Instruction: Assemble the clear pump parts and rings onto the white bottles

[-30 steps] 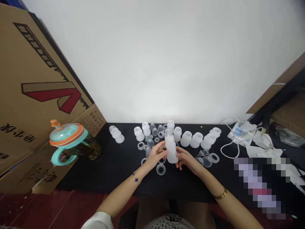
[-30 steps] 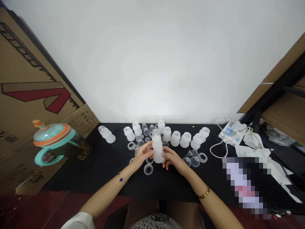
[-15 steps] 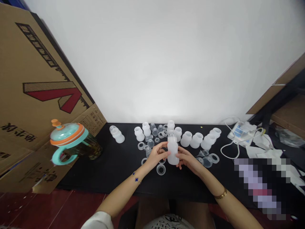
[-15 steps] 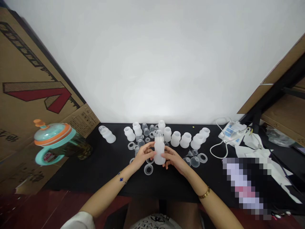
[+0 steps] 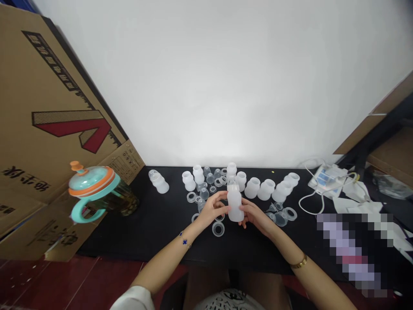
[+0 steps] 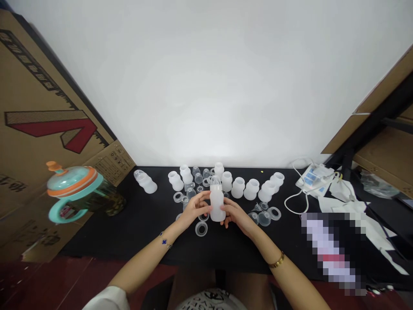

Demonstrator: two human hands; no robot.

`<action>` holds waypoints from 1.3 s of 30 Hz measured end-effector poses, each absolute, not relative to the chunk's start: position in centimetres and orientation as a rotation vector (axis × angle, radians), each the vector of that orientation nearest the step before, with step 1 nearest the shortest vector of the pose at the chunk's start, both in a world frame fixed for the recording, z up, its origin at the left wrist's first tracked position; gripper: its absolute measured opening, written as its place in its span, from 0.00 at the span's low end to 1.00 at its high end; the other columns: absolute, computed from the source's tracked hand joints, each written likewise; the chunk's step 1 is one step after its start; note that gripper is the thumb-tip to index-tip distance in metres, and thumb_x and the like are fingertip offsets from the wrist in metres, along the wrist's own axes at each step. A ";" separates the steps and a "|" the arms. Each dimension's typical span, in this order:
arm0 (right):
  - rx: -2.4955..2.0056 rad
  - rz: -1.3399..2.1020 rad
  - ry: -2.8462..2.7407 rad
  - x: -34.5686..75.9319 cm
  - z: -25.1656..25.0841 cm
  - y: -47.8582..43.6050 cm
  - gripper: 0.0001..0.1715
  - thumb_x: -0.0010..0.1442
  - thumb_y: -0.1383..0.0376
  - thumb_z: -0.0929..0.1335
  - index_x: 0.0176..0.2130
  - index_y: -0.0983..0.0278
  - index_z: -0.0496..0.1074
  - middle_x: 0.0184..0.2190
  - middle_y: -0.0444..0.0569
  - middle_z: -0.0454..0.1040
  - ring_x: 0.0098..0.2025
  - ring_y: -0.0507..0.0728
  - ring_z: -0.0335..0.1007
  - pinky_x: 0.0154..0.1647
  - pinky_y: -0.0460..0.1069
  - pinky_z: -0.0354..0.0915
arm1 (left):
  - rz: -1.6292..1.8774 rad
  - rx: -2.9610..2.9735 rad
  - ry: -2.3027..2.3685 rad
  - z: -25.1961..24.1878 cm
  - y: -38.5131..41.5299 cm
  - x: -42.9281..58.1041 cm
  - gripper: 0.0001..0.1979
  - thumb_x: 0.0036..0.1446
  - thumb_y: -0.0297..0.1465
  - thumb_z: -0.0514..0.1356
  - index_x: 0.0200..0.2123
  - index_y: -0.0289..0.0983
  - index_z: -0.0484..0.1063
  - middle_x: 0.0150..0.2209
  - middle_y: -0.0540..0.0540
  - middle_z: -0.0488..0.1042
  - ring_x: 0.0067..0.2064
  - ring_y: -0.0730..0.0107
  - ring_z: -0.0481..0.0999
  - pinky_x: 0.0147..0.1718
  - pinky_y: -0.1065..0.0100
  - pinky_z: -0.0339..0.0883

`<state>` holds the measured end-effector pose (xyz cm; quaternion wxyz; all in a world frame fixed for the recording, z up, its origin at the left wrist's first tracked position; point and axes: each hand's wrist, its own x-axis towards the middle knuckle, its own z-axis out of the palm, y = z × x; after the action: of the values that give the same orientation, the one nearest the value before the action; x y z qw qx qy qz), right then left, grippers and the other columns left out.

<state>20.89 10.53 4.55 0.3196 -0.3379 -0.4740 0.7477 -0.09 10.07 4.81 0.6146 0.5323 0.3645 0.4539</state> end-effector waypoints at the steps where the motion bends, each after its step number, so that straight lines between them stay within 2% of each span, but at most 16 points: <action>1: -0.887 1.964 -1.253 20.9 4.5 10.5 0.30 0.60 0.56 0.69 0.58 0.65 0.67 0.32 0.50 0.78 0.25 0.53 0.74 0.20 0.44 0.67 | 1.047 1.227 0.841 4.8 10.1 -0.1 0.31 0.49 0.38 0.71 0.54 0.36 0.68 0.52 0.38 0.73 0.28 0.77 0.73 0.23 0.74 0.67; 8: -0.906 1.908 -1.297 21.0 4.7 10.5 0.31 0.57 0.57 0.72 0.58 0.63 0.69 0.34 0.48 0.77 0.26 0.53 0.74 0.20 0.43 0.66 | 1.056 1.218 0.824 4.6 10.2 -0.1 0.31 0.47 0.38 0.72 0.53 0.37 0.67 0.51 0.40 0.73 0.27 0.79 0.71 0.24 0.74 0.67; 25: -0.877 1.852 -1.380 21.1 4.4 10.6 0.28 0.59 0.60 0.71 0.58 0.60 0.70 0.33 0.46 0.76 0.28 0.53 0.73 0.21 0.44 0.67 | 1.070 1.222 0.806 5.1 10.0 0.0 0.31 0.47 0.38 0.72 0.53 0.36 0.68 0.51 0.39 0.73 0.27 0.79 0.72 0.23 0.75 0.65; 32: -0.850 1.803 -1.455 20.8 4.9 10.5 0.29 0.58 0.59 0.73 0.58 0.61 0.71 0.37 0.49 0.77 0.30 0.53 0.70 0.21 0.43 0.65 | 1.071 1.222 0.805 5.4 9.8 0.1 0.30 0.47 0.39 0.73 0.51 0.36 0.70 0.50 0.39 0.74 0.27 0.79 0.71 0.24 0.74 0.64; 39: -0.826 1.752 -1.506 20.6 4.6 10.4 0.30 0.57 0.58 0.74 0.58 0.60 0.72 0.42 0.50 0.78 0.33 0.54 0.70 0.20 0.43 0.65 | 1.070 1.227 0.798 5.5 9.5 -0.1 0.29 0.46 0.38 0.73 0.51 0.36 0.72 0.38 0.43 0.77 0.31 0.70 0.75 0.28 0.71 0.65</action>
<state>20.57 10.38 4.63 0.3372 -0.3170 -0.5779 0.6722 -0.14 9.55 5.53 0.6165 0.5330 0.3464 0.4646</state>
